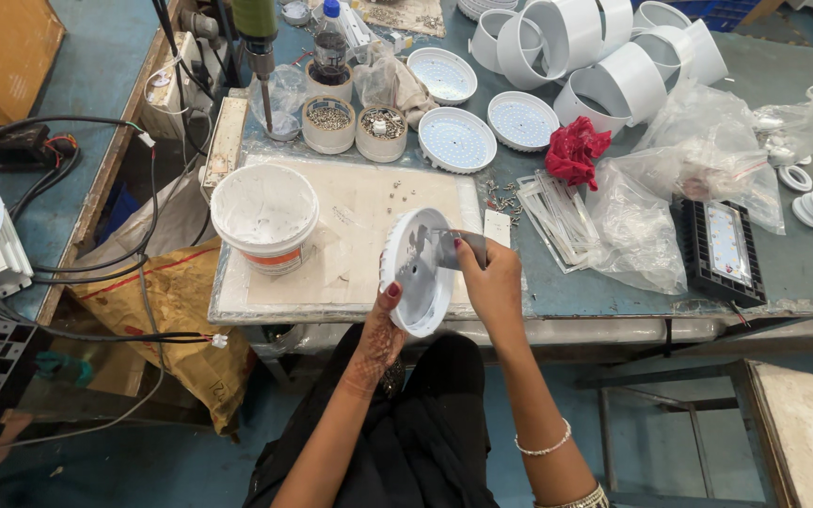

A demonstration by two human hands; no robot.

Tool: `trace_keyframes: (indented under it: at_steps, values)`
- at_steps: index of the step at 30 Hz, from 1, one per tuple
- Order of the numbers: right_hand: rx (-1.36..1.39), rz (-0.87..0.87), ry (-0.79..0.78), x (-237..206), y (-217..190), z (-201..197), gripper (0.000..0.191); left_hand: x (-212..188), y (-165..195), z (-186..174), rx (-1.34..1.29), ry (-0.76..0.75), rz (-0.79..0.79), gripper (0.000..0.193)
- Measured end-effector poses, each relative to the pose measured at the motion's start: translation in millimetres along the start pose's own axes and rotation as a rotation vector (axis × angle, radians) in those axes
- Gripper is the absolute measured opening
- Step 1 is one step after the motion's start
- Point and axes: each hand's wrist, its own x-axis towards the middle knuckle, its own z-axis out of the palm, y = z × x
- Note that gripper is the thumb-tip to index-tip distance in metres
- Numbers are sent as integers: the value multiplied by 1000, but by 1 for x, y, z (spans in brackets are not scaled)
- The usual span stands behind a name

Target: The person uses a green pneumatic screwdriver to fasten screws into circular LED light modules and rectangular LED fixtures. They handle multiple units, moving them between the work surface and a stack, and also use a scraper tool on a white plastic housing.

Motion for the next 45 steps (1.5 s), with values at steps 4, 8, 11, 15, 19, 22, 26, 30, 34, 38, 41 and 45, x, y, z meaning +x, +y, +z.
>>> trace_keyframes:
  at_steps: [4, 8, 11, 15, 19, 22, 26, 30, 34, 38, 41, 45]
  values:
    - [48, 28, -42, 3, -6, 2, 28, -4, 6, 12, 112, -65, 63, 107]
    - [84, 13, -85, -1, -22, 2, 29, -8, 15, 28, 150, -28, 19, 103]
    - [75, 21, -125, -8, -32, 3, 33, -12, 22, 37, 170, -29, 9, 100]
    - [-21, -85, -146, -24, -39, 6, 36, -15, 27, 41, 166, 31, -51, 97]
    - [5, -242, -158, -42, -40, 11, 36, -12, 25, 33, 100, 81, -96, 90]
    - [-62, -436, -177, -55, -36, 11, 39, -11, 22, 25, -56, 73, -133, 85]
    - [-146, -603, -270, -64, -27, 5, 48, -9, 23, 23, -255, 113, -198, 83]
    - [-175, -722, -371, -69, -15, -8, 49, -12, 33, 37, -339, 66, -220, 82]
    - [-206, -769, -495, -68, -2, -27, 50, -18, 48, 55, -398, 60, -264, 79]
    - [-241, -800, -537, -64, 12, -42, 55, -22, 57, 67, -453, 27, -297, 76]
    - [-209, -750, -556, -60, 22, -50, 53, -21, 58, 71, -465, 51, -317, 75]
    - [-94, -630, -412, -50, 32, -53, 50, -18, 55, 69, -423, 64, -282, 77]
